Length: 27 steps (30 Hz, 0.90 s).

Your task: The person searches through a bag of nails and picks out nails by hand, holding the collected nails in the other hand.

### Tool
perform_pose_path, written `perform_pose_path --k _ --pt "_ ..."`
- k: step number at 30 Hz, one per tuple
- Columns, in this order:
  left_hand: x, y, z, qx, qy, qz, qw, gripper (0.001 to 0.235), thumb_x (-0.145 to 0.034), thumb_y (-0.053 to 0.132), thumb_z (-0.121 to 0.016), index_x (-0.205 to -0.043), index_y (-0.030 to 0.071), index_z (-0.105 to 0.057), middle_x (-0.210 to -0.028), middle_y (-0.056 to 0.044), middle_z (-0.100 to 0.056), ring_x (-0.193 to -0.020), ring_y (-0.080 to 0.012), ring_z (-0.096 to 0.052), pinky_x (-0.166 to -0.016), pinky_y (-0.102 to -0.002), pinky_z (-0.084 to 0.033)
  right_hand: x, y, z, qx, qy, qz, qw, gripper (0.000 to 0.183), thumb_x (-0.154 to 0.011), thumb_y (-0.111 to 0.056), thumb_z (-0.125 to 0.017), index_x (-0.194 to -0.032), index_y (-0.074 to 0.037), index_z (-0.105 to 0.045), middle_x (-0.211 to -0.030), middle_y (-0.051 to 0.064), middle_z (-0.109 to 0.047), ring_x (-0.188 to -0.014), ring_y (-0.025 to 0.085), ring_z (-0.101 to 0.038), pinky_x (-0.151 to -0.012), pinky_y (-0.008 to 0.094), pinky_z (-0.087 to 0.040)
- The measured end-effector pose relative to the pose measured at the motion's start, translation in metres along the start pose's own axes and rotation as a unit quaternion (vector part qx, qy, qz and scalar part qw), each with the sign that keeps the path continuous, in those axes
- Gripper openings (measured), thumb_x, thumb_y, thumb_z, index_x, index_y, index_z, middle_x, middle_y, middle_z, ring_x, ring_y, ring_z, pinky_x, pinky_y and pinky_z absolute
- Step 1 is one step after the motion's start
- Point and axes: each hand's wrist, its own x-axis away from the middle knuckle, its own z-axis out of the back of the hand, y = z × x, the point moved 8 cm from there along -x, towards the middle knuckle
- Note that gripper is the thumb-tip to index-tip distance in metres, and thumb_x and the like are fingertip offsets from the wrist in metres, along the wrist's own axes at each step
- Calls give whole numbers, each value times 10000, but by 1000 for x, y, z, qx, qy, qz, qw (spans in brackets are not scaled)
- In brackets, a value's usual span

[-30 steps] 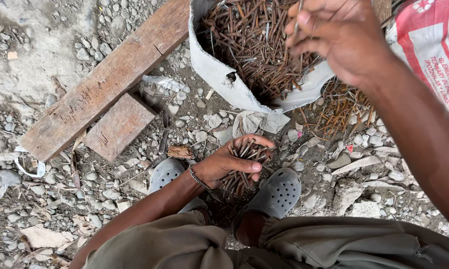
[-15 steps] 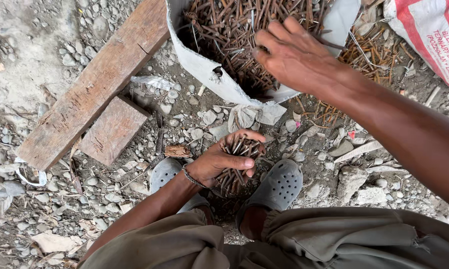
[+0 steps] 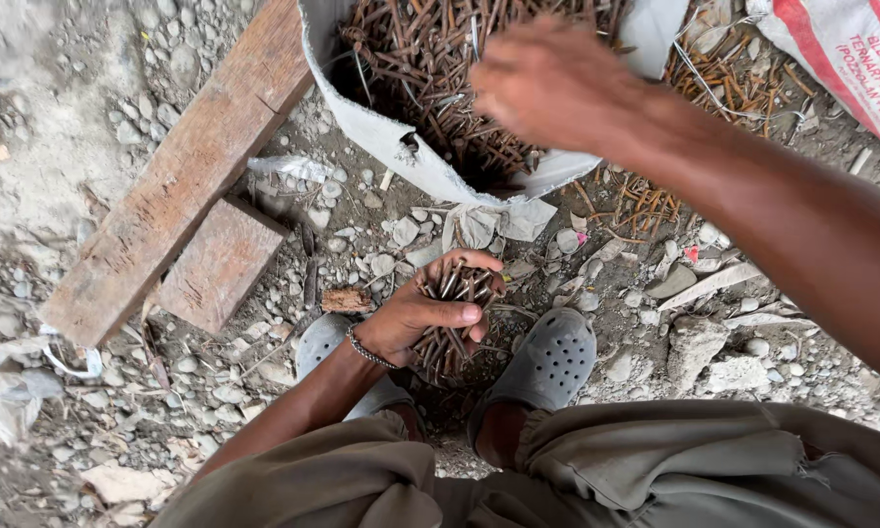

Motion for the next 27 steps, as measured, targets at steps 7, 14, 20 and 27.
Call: perform_pose_path --k 7,14,20,27 --pt "-1 10 -8 -40 -11 -44 998 561 -880 88 -822 -1388 36 -588 -1207 -120 -646 -829 -172 -709 -734 -338 -626 -16 -6 -43 -130 -180 -17 975 196 -1020 -44 -578 -983 25 -758 -999 135 -707 -719 196 -650 -575 302 -572" --pt "2 12 -4 0 -10 -41 999 593 -879 97 -820 -1410 44 -562 -1229 -106 -633 -837 -167 -712 -727 -346 -623 0 41 47 -263 60 -47 962 147 -1013 -114 -696 -1105 -53 -793 -1068 150 -753 -919 273 -709 -788 416 -569" --pt "-1 9 -2 -23 1 -28 999 601 -871 90 -807 -1420 42 -565 -1248 -118 -639 -823 -159 -717 -722 -337 -622 7 38 67 -334 26 -138 932 153 -1042 -186 -665 -1089 -82 -767 -1053 103 -761 -892 202 -742 -727 367 -619" --pt "-2 5 -1 9 -9 -20 1000 617 -870 85 -822 -1423 30 -552 -1241 -127 -643 -826 -152 -708 -731 -329 -627 11 44 69 -318 26 -110 941 175 -1048 -171 -682 -1142 -36 -740 -954 131 -753 -856 213 -728 -735 392 -579"
